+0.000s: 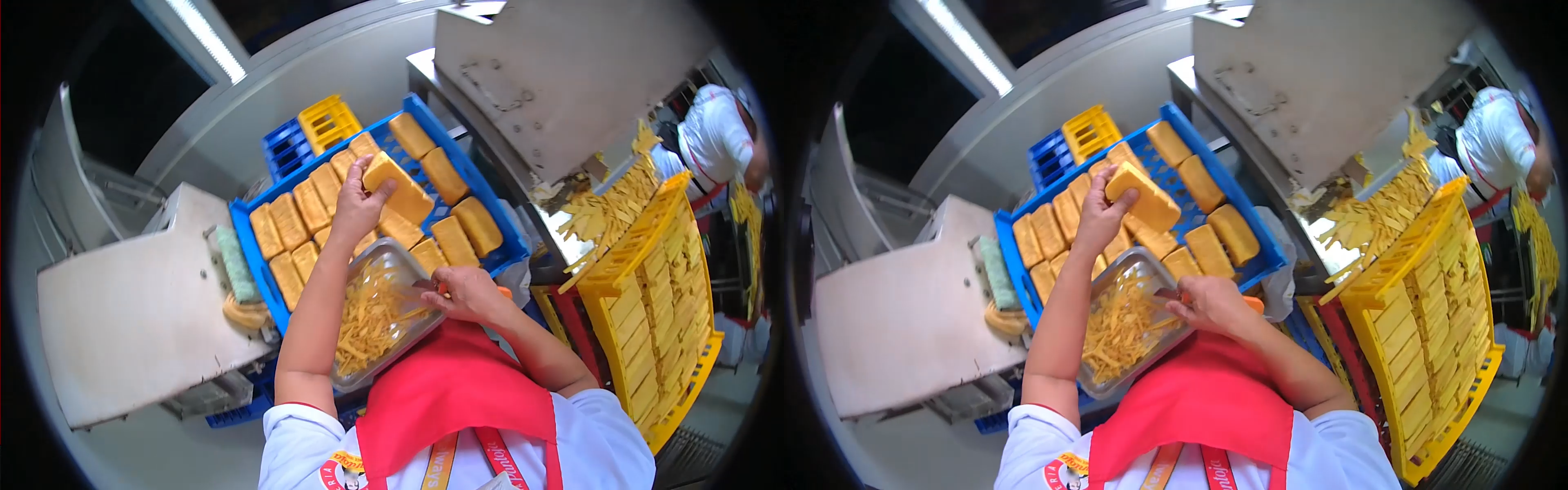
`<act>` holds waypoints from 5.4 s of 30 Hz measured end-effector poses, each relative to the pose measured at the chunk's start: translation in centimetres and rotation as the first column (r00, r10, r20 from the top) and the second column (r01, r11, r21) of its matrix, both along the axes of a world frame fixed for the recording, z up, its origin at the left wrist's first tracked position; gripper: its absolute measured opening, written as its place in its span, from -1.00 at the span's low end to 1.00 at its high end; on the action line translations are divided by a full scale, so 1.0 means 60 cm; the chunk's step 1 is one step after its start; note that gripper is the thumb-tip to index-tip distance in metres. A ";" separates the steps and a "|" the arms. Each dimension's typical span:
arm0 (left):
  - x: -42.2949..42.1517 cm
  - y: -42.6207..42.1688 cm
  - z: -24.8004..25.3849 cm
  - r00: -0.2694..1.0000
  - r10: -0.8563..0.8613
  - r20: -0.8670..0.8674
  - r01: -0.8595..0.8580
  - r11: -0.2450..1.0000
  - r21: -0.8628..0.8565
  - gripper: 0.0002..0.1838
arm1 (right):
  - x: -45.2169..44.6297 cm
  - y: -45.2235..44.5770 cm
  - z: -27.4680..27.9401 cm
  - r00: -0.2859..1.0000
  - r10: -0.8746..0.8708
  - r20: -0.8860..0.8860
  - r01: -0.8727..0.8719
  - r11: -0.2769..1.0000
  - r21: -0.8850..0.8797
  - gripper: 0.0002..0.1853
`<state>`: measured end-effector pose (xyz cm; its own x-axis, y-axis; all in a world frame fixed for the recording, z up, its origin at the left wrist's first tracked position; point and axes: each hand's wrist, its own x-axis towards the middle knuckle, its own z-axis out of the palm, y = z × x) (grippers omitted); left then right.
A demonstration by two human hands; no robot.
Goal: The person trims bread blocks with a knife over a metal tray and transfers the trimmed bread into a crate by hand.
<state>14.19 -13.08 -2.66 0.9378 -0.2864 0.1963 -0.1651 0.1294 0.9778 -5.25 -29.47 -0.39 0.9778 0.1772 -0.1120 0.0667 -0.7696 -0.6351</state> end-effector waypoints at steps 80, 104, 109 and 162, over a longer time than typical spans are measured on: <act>-0.275 0.272 -0.021 0.627 -0.150 -0.764 -0.582 0.562 -0.588 -0.57 | 0.047 0.212 0.021 0.996 0.066 0.057 -0.082 0.928 0.364 -0.56; -0.236 0.264 -0.041 0.579 -0.409 -0.705 -0.500 0.505 -0.704 -0.56 | 0.039 0.145 -0.013 0.928 0.336 0.163 -0.335 0.942 -0.036 -0.32; -0.181 0.174 0.025 0.789 -0.097 -0.607 -0.282 0.820 -0.498 -0.38 | 0.030 0.068 -0.009 0.991 -0.038 -0.125 0.074 0.950 0.302 -0.45; -0.276 0.200 0.023 0.619 -0.076 -0.782 -0.555 0.662 -0.504 -0.57 | 0.094 0.165 0.045 0.906 0.360 0.221 -0.387 0.917 0.092 -0.47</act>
